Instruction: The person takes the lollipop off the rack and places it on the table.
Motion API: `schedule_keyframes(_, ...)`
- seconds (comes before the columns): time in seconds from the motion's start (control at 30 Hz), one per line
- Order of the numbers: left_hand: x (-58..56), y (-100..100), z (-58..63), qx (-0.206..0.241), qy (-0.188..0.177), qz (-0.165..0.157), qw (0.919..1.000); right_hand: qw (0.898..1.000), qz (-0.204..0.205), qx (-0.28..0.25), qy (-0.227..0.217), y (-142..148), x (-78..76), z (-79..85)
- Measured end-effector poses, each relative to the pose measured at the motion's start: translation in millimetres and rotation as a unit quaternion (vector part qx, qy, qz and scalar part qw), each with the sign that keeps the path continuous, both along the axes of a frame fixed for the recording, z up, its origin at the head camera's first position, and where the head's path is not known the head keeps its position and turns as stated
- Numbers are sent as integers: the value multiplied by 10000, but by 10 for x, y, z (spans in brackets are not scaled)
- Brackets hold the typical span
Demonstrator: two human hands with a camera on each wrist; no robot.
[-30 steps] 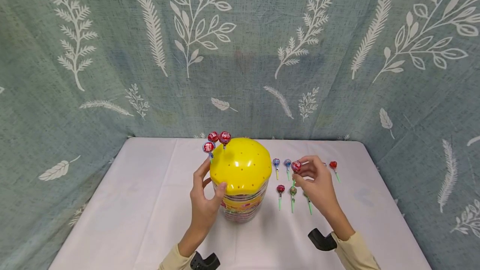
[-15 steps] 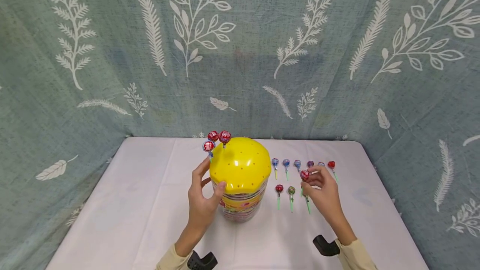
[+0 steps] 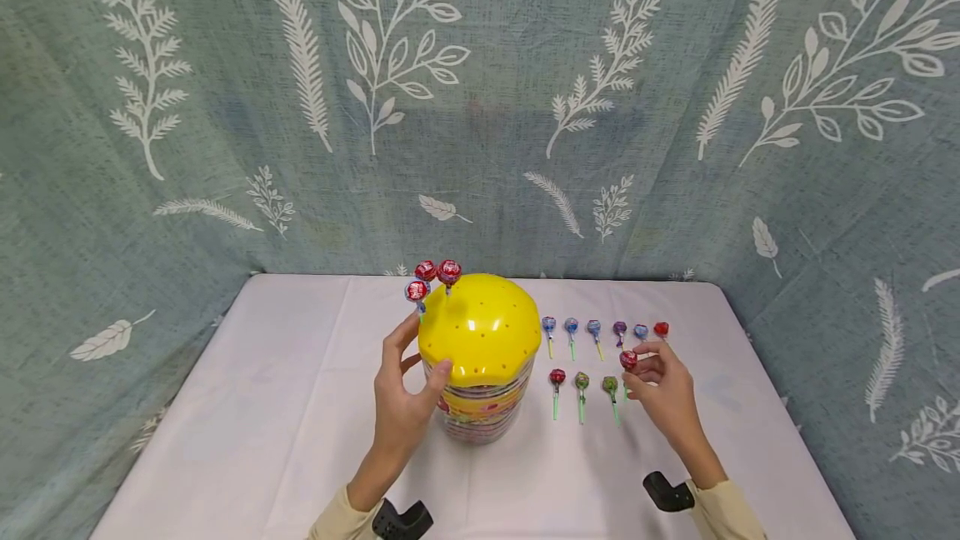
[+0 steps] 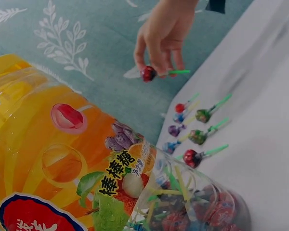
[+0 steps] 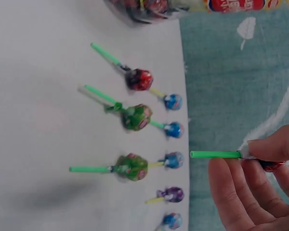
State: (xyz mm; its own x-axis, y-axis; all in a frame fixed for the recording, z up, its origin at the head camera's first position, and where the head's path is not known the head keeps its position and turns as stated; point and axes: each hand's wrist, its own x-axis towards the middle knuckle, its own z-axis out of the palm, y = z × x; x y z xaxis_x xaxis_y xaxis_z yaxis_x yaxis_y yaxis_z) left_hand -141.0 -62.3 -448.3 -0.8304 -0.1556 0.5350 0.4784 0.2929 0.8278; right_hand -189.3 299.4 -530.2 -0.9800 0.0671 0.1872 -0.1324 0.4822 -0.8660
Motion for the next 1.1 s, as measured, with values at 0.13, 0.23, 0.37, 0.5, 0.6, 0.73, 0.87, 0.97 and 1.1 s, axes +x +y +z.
schedule_keyframes(0.13, -6, 0, 4, -14, 14, 2, 10000, 9995, -272, 75, -133, 294, -217, -563)
schedule_keyframes(0.23, -13, 0, 6, 8, -12, -8, 10000, 9983, -453, 92, -366, 385, -283, -732)
schedule_keyframes(0.37, -16, 3, 50, 21, -138, 20, 9999, 9962, -547, 429, -527, 363, -251, -665)
schedule_keyframes(0.5, 41, 19, 211, 110, -196, 9, 9997, 9948, -474, 530, -733, 224, -125, -333)
schedule_keyframes(0.6, 107, 30, 364, 204, -250, -41, 9995, 9929, -433, 575, -950, 117, -20, -76)
schedule_keyframes(0.73, 153, 38, 448, 288, -391, -122, 9987, 9883, -508, 914, -1108, 64, 59, 20)
schedule_keyframes(0.87, 152, 36, 423, 350, -394, -226, 9984, 9822, -549, 1170, -1364, 45, 80, 26)
schedule_keyframes(0.97, 149, 33, 413, 366, -350, -255, 9984, 9791, -497, 1325, -1461, 32, 73, 28)
schedule_keyframes(1.1, 155, 43, 402, 381, -323, -258, 9984, 9770, -390, 1479, -1486, 49, 55, -27)
